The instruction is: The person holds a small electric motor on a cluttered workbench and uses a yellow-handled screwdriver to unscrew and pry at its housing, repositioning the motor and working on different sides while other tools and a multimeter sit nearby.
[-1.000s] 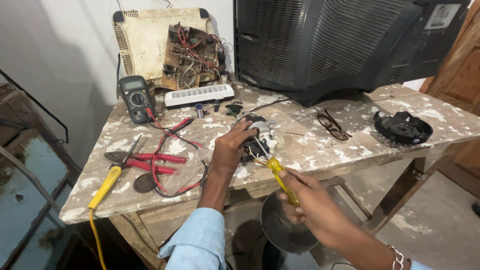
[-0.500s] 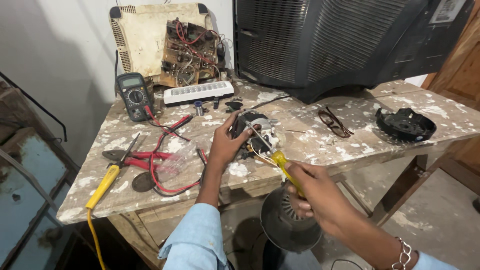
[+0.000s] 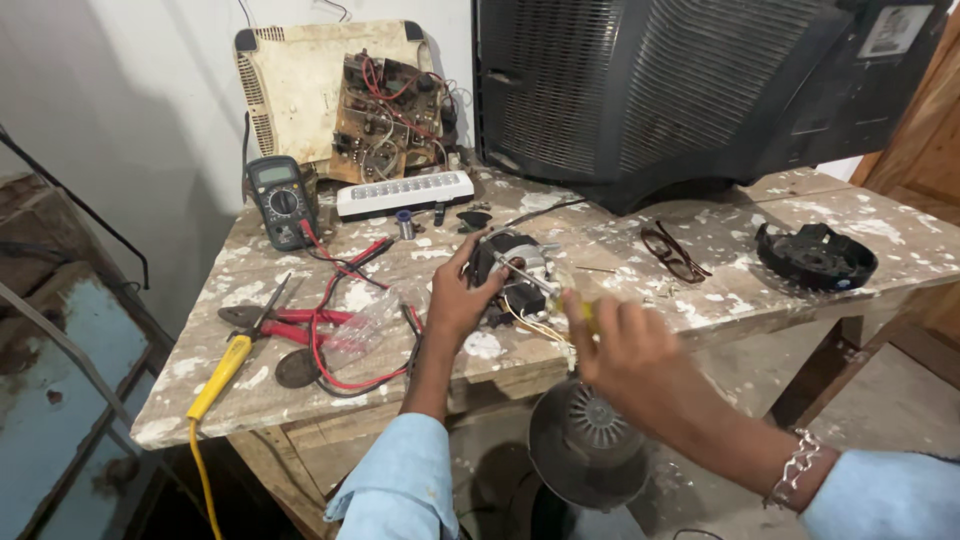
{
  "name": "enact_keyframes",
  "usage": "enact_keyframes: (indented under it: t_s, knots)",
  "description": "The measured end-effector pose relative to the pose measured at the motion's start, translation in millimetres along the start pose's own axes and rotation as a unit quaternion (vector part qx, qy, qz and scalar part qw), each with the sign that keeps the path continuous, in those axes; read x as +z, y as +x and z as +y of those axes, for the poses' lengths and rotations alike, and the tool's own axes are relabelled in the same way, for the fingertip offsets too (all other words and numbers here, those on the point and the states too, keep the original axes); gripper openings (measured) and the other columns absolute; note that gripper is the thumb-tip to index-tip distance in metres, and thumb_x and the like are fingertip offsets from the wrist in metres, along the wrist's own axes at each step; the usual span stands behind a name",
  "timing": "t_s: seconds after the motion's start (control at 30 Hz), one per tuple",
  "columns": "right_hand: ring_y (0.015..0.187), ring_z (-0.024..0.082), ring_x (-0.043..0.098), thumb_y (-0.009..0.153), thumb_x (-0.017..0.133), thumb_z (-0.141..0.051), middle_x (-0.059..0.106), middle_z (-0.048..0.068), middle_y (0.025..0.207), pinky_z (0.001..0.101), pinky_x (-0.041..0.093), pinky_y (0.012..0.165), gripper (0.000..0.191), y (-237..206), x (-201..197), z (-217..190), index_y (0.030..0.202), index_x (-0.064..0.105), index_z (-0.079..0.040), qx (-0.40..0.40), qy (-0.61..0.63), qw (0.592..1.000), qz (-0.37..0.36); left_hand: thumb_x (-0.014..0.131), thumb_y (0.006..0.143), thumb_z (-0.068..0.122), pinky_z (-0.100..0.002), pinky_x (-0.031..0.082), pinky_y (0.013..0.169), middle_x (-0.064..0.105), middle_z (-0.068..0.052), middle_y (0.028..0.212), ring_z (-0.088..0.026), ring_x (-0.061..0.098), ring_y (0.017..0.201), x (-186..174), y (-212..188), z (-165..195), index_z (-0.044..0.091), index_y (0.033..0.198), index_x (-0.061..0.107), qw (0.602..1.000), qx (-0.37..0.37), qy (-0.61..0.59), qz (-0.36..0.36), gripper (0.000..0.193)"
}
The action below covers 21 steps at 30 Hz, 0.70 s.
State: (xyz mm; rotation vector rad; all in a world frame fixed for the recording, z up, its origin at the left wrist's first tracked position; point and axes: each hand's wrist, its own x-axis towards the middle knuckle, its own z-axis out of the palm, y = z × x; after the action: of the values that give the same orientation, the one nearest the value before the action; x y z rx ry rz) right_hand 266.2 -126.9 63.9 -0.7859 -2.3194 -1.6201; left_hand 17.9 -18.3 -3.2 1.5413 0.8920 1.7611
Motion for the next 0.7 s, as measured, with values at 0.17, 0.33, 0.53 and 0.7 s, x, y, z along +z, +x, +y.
enact_keyframes:
  t_s: [0.17, 0.33, 0.53, 0.7]
  knots:
    - [0.076, 0.021, 0.062, 0.084, 0.063, 0.001, 0.065, 0.016, 0.088, 0.0263, 0.053, 0.059, 0.059, 0, -13, -13, 0.140, 0.053, 0.017, -0.052, -0.061, 0.997, -0.005, 0.080, 0.083, 0.003, -0.030, 0.053, 0.097, 0.072, -0.015, 0.123, -0.019, 0.069, 0.112, 4, -1, 4, 0.004, 0.140, 0.057, 0.982, 0.086, 0.159, 0.049, 0.062]
    - [0.092, 0.025, 0.062, 0.075, 0.068, 0.001, 0.063, 0.016, 0.103, 0.0325, 0.058, 0.073, 0.079, 2, -11, -4, 0.150, 0.044, 0.009, -0.014, 0.088, 0.988, -0.122, 0.085, 0.076, 0.004, -0.040, 0.050, 0.105, 0.062, -0.017, 0.141, -0.034, 0.061, 0.129, 7, -6, 8, 0.012, 0.116, 0.076, 0.924, 0.268, 0.259, 0.084, 0.041]
    - [0.088, 0.025, 0.064, 0.082, 0.069, -0.007, 0.064, 0.014, 0.099, 0.0368, 0.059, 0.075, 0.067, 8, -16, -4, 0.147, 0.052, -0.004, 0.072, 0.201, 0.972, -0.094, 0.083, 0.077, -0.001, -0.047, 0.047, 0.108, 0.070, -0.011, 0.128, -0.035, 0.062, 0.131, 7, -10, 5, 0.008, 0.098, 0.079, 0.884, 0.308, 0.342, 0.080, 0.023]
    - [0.072, 0.022, 0.066, 0.088, 0.072, -0.027, 0.068, 0.010, 0.093, 0.0373, 0.056, 0.066, 0.047, 10, -24, -4, 0.134, 0.065, -0.017, 0.313, 0.465, 0.826, -0.065, 0.078, 0.081, -0.007, -0.040, 0.058, 0.102, 0.072, -0.014, 0.125, -0.034, 0.064, 0.128, 6, -13, 2, 0.006, 0.101, 0.077, 0.901, 0.281, 0.321, 0.073, 0.024]
